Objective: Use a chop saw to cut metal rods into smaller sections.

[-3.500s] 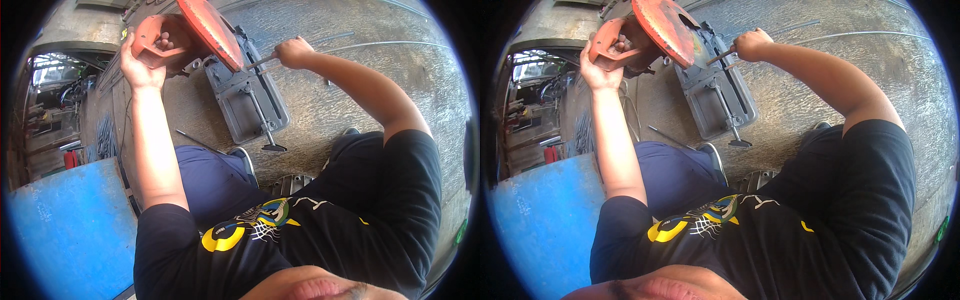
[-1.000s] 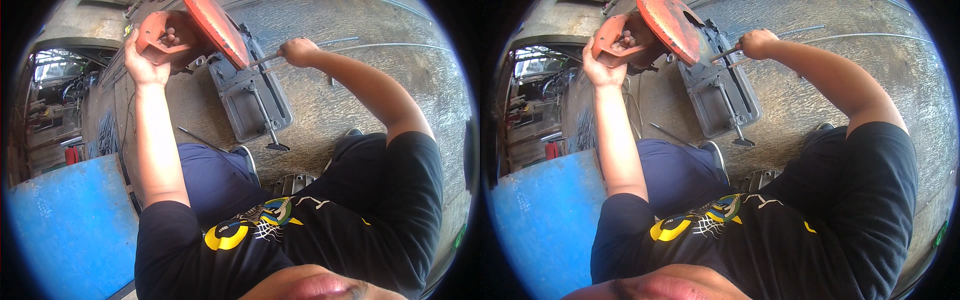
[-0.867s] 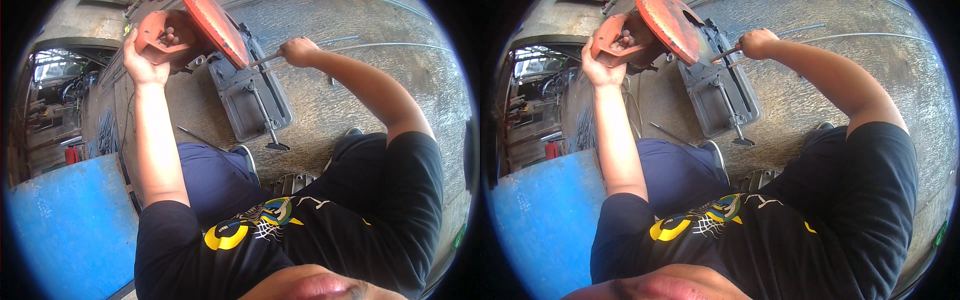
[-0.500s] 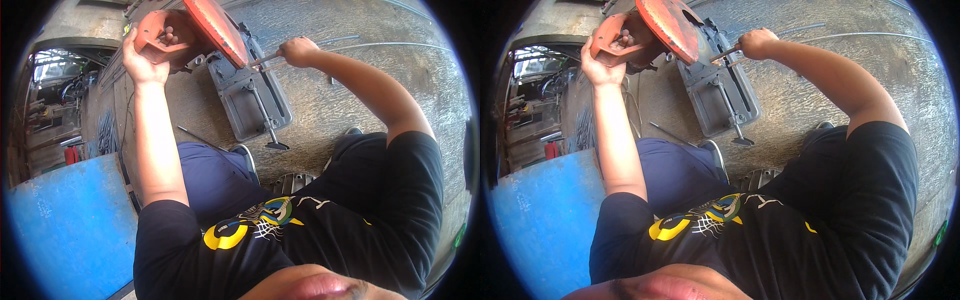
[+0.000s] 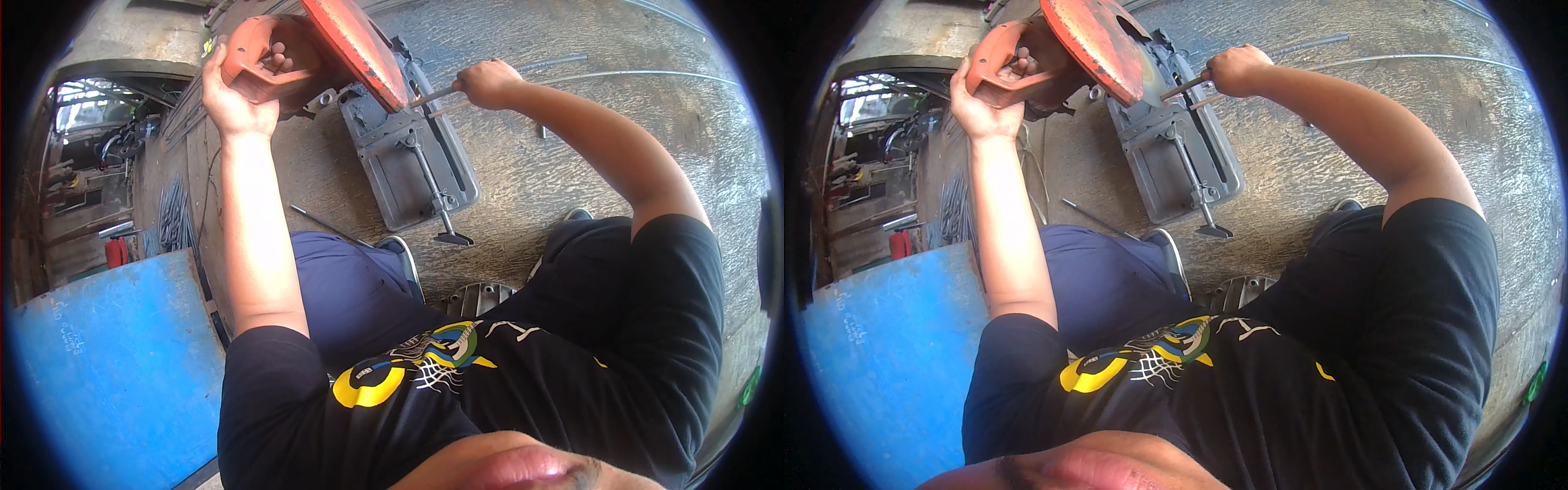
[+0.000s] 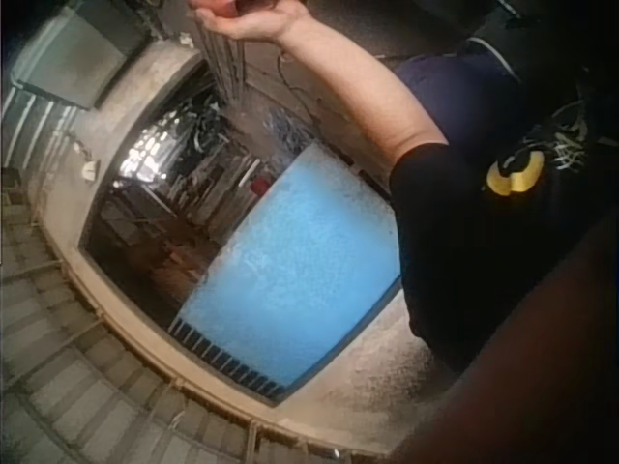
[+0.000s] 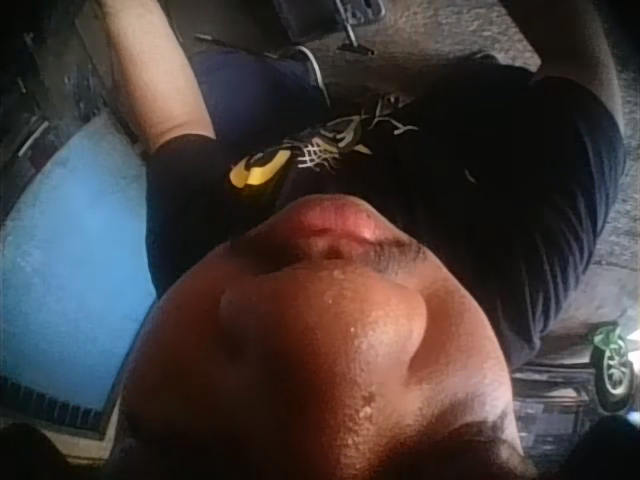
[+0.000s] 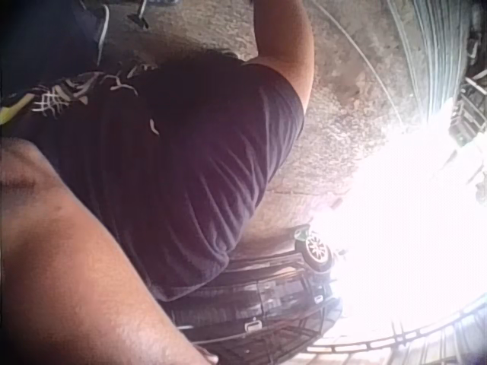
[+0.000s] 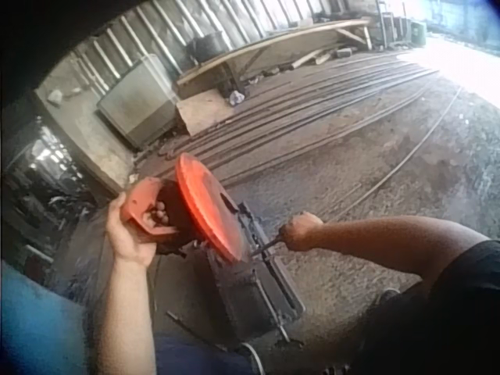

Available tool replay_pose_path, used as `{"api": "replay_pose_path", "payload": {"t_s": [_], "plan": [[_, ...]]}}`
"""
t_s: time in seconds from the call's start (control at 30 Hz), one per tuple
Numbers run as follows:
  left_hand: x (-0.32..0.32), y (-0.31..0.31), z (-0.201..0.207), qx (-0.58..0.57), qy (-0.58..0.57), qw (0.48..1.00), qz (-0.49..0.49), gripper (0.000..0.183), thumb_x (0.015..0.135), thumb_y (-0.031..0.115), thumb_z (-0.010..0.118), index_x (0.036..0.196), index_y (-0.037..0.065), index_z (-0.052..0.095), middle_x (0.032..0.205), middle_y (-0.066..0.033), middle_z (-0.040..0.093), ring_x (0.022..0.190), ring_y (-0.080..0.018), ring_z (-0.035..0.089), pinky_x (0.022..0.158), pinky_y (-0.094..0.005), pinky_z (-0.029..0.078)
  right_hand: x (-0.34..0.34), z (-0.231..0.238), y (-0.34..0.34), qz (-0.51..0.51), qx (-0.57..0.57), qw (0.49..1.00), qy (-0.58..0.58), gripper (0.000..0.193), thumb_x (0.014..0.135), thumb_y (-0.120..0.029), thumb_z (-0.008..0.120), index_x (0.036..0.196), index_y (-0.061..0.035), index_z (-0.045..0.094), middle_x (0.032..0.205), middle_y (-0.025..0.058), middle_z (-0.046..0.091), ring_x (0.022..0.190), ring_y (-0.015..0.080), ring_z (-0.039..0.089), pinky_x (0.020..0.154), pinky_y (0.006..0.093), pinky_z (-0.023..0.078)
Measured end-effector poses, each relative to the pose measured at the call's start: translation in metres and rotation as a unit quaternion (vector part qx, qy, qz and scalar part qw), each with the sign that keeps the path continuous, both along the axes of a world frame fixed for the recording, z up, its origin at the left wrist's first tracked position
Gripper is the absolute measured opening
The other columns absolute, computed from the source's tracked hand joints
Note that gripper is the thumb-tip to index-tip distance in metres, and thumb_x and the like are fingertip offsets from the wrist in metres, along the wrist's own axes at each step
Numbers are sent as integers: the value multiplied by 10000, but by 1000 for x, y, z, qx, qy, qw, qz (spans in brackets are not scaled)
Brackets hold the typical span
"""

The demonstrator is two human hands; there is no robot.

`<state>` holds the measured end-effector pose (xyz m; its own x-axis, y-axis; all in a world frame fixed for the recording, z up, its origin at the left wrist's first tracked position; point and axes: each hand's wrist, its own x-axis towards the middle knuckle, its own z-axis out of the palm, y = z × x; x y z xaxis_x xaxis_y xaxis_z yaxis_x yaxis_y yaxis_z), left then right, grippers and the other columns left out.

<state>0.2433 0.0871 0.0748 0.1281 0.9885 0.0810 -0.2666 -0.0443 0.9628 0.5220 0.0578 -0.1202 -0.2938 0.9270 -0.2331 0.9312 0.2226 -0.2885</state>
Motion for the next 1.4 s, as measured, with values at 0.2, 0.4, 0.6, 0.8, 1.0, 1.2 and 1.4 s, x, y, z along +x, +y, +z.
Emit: {"api": "replay_pose_path", "payload": {"t_s": [0.2, 0.4, 0.6, 0.8, 1.0, 1.2, 1.4], "plan": [[0, 1, 0, 7, 2, 1000, -3, 556, 867, 412, 497, 1172, -52, 531, 982, -203, 599, 850, -303, 619, 774, -444, 521, 0, 2, 0, -9, 8, 1000, 4, 318, 963, -345, 428, 1074, -164, 664, 996, 92, 681, 1003, 262, 628, 898, 414, 452], [-2, 2, -1, -1, -4, 1000, -1, 554, 865, 415, 499, 1167, -48, 534, 976, -201, 599, 853, -302, 617, 772, -446, 517, 0, 4, 1, -7, 7, 1000, 1, 331, 967, -356, 422, 1075, -159, 665, 996, 97, 681, 998, 267, 631, 890, 407, 463], [0, 2, 1, -11, 18, 1000, 8, 591, 888, 426, 424, 1144, -104, 486, 1059, -251, 560, 934, -370, 562, 855, -501, 460, -2, 1, 3, -13, 19, 1000, 6, 336, 967, -362, 422, 1070, -158, 668, 987, 96, 683, 980, 266, 639, 873, 399, 473], [3, -2, 2, -5, 23, 1000, 20, 570, 896, 414, 417, 1168, -82, 482, 1068, -231, 555, 946, -371, 556, 864, -506, 454, -1, 2, 5, -16, 26, 1000, 2, 332, 968, -362, 423, 1075, -170, 671, 980, 93, 684, 981, 261, 640, 869, 397, 474], [3, -2, 2, 0, 22, 1000, 7, 563, 904, 415, 401, 1187, -66, 478, 1061, -203, 551, 976, -368, 545, 866, -513, 451, -2, 4, 7, -23, 29, 999, 6, 323, 968, -350, 424, 1074, -174, 672, 980, 90, 685, 987, 257, 637, 869, 397, 473], [2, -1, 1, 6, 26, 1000, 11, 579, 900, 416, 399, 1174, -89, 475, 1077, -225, 551, 968, -370, 552, 877, -516, 450, -2, 2, 8, -16, 34, 999, -2, 311, 964, -339, 428, 1097, -188, 665, 986, 80, 686, 993, 244, 636, 869, 382, 475], [0, 1, -1, 9, 16, 1000, 3, 589, 899, 415, 398, 1190, -93, 469, 1079, -241, 553, 953, -369, 562, 878, -513, 451, -2, -1, 10, -17, 37, 999, 5, 302, 961, -331, 434, 1096, -196, 668, 990, 76, 685, 994, 244, 635, 866, 384, 477]]}}
